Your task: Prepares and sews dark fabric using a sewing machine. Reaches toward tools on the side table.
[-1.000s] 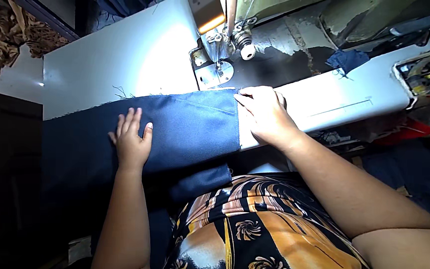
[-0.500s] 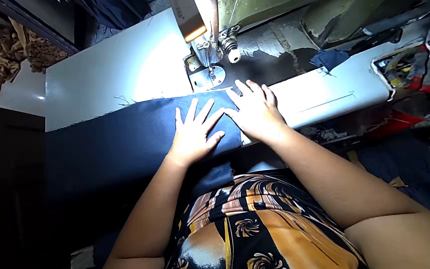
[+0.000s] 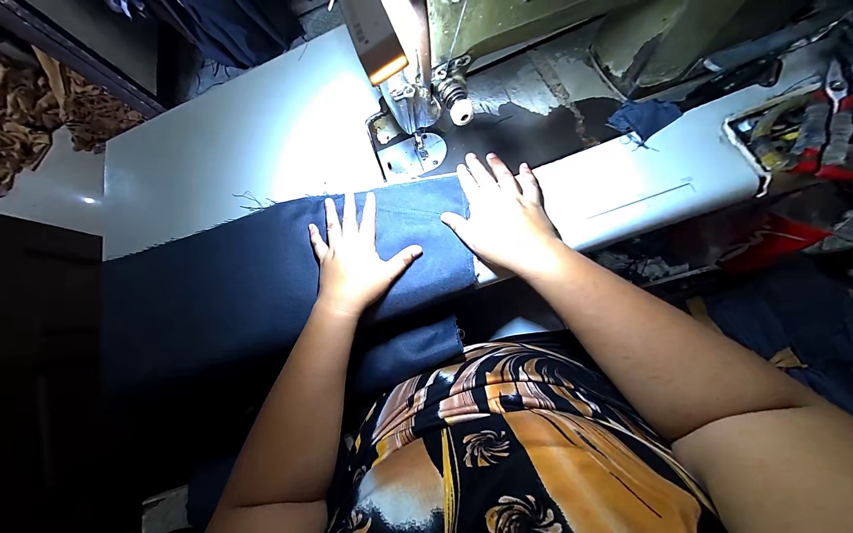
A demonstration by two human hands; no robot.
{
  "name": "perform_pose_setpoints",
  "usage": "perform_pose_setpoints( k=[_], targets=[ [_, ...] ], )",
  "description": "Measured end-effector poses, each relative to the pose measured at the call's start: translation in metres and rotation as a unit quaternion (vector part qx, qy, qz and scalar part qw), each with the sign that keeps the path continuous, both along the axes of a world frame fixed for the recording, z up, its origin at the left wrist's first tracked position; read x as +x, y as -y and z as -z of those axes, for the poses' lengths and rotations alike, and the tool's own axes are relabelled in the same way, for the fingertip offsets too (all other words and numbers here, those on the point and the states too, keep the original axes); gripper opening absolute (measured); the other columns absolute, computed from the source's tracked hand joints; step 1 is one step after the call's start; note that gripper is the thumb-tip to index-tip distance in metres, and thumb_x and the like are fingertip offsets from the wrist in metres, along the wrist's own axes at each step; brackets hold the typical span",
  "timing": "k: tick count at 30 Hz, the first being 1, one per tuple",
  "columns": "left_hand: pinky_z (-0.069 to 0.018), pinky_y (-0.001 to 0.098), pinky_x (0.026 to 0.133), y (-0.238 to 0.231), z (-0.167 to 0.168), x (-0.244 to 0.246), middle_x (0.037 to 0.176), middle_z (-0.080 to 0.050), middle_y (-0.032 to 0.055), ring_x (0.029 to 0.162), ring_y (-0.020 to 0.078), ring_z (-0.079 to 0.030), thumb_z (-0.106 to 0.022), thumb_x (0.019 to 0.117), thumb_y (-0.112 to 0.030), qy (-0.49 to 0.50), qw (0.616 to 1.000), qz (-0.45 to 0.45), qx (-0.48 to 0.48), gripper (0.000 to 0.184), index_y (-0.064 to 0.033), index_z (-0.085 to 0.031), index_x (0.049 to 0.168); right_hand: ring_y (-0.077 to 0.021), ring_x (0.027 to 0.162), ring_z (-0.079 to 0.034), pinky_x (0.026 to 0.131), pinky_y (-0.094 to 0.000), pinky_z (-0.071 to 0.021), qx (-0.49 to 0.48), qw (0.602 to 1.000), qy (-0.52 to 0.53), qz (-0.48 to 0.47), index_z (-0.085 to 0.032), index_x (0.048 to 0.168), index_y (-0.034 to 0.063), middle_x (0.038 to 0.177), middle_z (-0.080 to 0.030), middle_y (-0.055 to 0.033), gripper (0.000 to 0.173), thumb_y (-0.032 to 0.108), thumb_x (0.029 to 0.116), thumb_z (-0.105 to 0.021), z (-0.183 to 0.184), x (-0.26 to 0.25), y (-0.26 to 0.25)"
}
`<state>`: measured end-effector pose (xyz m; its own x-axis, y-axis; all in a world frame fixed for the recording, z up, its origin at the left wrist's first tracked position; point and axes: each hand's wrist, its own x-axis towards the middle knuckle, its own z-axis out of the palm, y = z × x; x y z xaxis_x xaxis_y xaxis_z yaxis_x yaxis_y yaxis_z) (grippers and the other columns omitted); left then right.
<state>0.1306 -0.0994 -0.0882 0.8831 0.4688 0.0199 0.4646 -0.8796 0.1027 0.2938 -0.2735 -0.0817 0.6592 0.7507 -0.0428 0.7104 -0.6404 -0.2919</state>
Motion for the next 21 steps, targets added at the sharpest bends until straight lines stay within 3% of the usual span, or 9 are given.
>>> perform_pose_setpoints(
  k=[4, 7, 12, 17, 21],
  targets=[
    [-0.0085, 0.071, 0.12, -0.001, -0.001, 0.002, 0.172, -0.015, 0.0137, 0.159, 0.0395, -0.01, -0.035, 0.0841, -0.091, -0.011, 1.0, -0.021, -0.003, 0.111, -0.0185, -0.019, 0.166, -0.0323, 0.157, -0.022, 0.123, -0.0665, -0.0105, 0.009, 1.0, 0.002, 0.004, -0.034, 0.161, 0.0125, 0.17, -0.029, -0.0054, 0.074, 0.061, 0.1052, -0.032, -0.001, 0.0, 0.001],
    [-0.0047, 0.0725, 0.12, -0.006, -0.003, 0.009, 0.173, -0.014, 0.0112, 0.159, 0.0388, -0.008, -0.034, 0.0811, -0.094, -0.027, 0.998, -0.052, -0.024, 0.114, -0.0206, -0.017, 0.167, -0.031, 0.157, -0.023, 0.124, -0.0649, -0.0119, 0.031, 0.999, -0.006, 0.012, -0.029, 0.164, 0.0154, 0.169, -0.03, -0.0055, 0.062, 0.047, 0.1103, -0.028, -0.002, 0.0, 0.003],
    [-0.0015, 0.0713, 0.121, -0.02, -0.008, 0.01, 0.174, -0.008, 0.0088, 0.16, 0.0362, -0.002, -0.033, 0.0828, -0.093, -0.04, 0.995, -0.083, -0.042, 0.111, -0.0234, -0.013, 0.167, -0.0317, 0.155, -0.029, 0.125, -0.0596, -0.0157, 0.095, 0.995, 0.009, -0.002, -0.032, 0.163, 0.0137, 0.164, -0.039, -0.009, 0.059, 0.02, 0.1049, -0.042, 0.008, 0.003, 0.012],
    [-0.0007, 0.0748, 0.118, -0.02, -0.009, 0.01, 0.175, -0.001, 0.0082, 0.159, 0.0394, 0.001, -0.032, 0.0841, -0.092, -0.035, 0.994, -0.093, -0.048, 0.091, -0.0486, -0.017, 0.163, -0.0333, 0.152, -0.034, 0.125, -0.0587, -0.0207, 0.127, 0.992, 0.017, -0.019, -0.046, 0.156, 0.0156, 0.159, -0.046, -0.0116, 0.05, 0.023, 0.1068, -0.041, 0.012, 0.003, 0.015],
    [-0.0003, 0.0757, 0.118, -0.017, -0.01, 0.009, 0.175, 0.003, 0.0068, 0.159, 0.0397, 0.003, -0.029, 0.085, -0.092, -0.046, 0.992, -0.106, -0.045, 0.089, -0.0506, -0.014, 0.162, -0.0325, 0.151, -0.037, 0.124, -0.0581, -0.0239, 0.128, 0.991, 0.036, -0.024, -0.05, 0.153, 0.0179, 0.158, -0.047, -0.0119, 0.047, 0.026, 0.1073, -0.041, 0.018, 0.004, 0.016]
  ],
)
